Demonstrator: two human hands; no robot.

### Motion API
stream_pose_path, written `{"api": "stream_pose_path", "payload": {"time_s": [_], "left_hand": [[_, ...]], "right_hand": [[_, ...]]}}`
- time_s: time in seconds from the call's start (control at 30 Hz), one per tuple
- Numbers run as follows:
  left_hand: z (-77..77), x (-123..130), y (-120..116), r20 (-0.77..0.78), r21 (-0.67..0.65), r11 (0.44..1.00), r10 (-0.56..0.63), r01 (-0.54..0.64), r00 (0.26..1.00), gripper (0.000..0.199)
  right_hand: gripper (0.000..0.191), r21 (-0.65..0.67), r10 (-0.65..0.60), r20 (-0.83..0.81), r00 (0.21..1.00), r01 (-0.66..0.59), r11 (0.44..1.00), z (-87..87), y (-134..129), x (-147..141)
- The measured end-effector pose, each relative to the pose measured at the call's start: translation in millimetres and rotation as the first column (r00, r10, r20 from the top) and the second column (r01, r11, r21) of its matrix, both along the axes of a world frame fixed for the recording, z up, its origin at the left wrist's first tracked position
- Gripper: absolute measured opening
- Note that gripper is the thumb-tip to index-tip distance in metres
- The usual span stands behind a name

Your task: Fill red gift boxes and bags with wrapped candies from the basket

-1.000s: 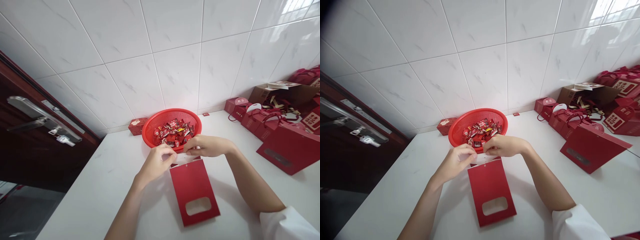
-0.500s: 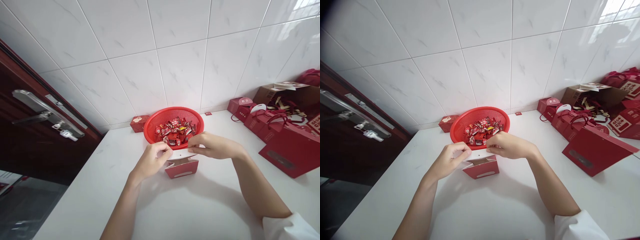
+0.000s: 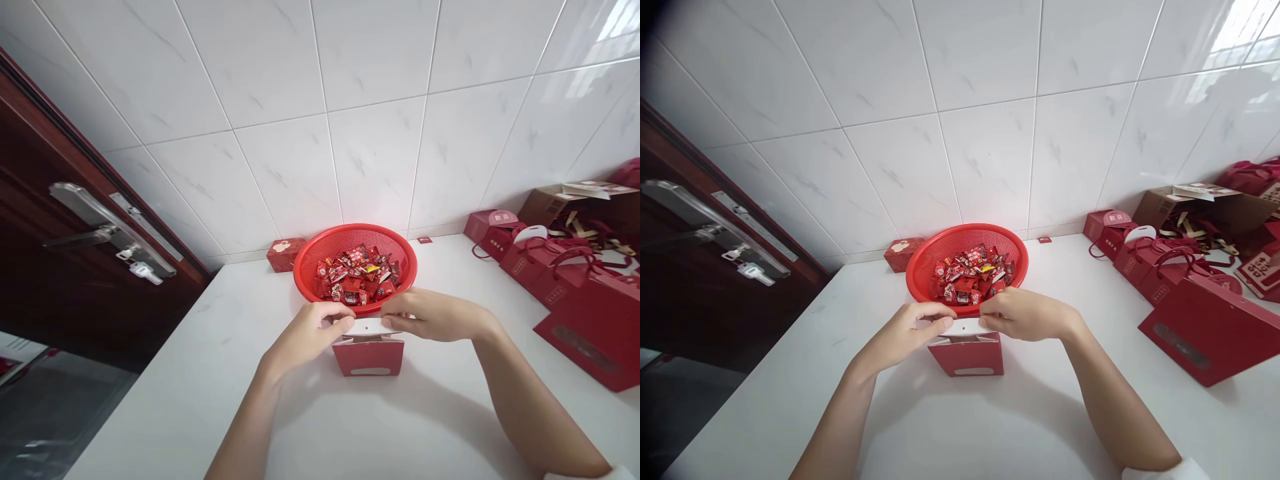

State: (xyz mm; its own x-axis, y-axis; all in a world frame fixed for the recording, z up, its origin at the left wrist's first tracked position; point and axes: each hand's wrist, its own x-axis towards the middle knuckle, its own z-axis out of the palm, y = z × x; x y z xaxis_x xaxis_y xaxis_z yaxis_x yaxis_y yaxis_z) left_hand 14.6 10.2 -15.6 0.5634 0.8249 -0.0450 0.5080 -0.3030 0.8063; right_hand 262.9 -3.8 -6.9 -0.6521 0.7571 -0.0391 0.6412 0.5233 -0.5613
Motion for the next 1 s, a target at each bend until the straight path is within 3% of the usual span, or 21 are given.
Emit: {"api": "stream_pose_path", "payload": {"time_s": [0.1, 0.3, 0.43, 0.57, 0.67, 0.73, 0.83, 0.93, 1.0], "left_hand": [[1.7, 0.7, -1.9, 0.047, 0.076, 0.997, -0.011, 0.008, 0.999, 0.019], [-0.2, -1.2, -4.8, 0.062, 0.169, 0.981, -0.111, 0.099, 0.992, 0.018], [-2.2, -3.0, -5.3, 0.031, 0.168, 0.974, -0.159, 0.151, 0.987, 0.020], [0.8, -3.5, -7.7, 0.016, 0.152, 0.966, -0.212, 0.207, 0.977, 0.021], [4.1, -3.3, -10.2, 0.019, 0.137, 0.966, -0.223, 0.219, 0.975, 0.020], [5.5, -3.6, -10.7, 0.021, 0.133, 0.970, -0.208, 0.204, 0.978, 0.023], [4.7, -6.5, -6.6, 0.067, 0.170, 0.974, -0.163, 0.150, 0.984, 0.030], [0.3, -12.0, 5.2, 0.183, 0.201, 0.977, -0.110, 0.072, 0.977, 0.034], [-3.5, -15.3, 16.3, 0.238, 0.168, 0.986, -0.038, -0.003, 0.971, 0.037]], "right_hand": [[0.032, -0.079, -0.011, 0.010, 1.000, 0.012, 0.997, 0.9, 0.2, 0.0], [0.036, -0.036, -0.043, -0.081, 0.996, 0.040, 0.999, 5.6, 0.3, 2.4], [0.038, 0.098, -0.152, -0.236, 0.960, 0.179, 0.979, 2.2, 11.2, 8.8], [0.024, 0.120, -0.259, -0.329, 0.908, 0.312, 0.943, -15.1, 39.4, 7.1], [0.011, 0.081, -0.276, -0.105, 0.955, 0.285, 0.955, -28.4, 63.7, -6.5], [0.015, 0.007, -0.239, 0.108, 0.965, 0.240, 0.971, -34.0, 76.8, -18.9], [0.032, -0.041, -0.249, 0.230, 0.941, 0.265, 0.963, -39.1, 90.1, -35.4], [0.061, -0.035, -0.296, 0.267, 0.917, 0.316, 0.948, -43.3, 97.1, -44.9], [0.070, -0.024, -0.324, 0.282, 0.903, 0.344, 0.939, -45.8, 99.0, -47.7]]}}
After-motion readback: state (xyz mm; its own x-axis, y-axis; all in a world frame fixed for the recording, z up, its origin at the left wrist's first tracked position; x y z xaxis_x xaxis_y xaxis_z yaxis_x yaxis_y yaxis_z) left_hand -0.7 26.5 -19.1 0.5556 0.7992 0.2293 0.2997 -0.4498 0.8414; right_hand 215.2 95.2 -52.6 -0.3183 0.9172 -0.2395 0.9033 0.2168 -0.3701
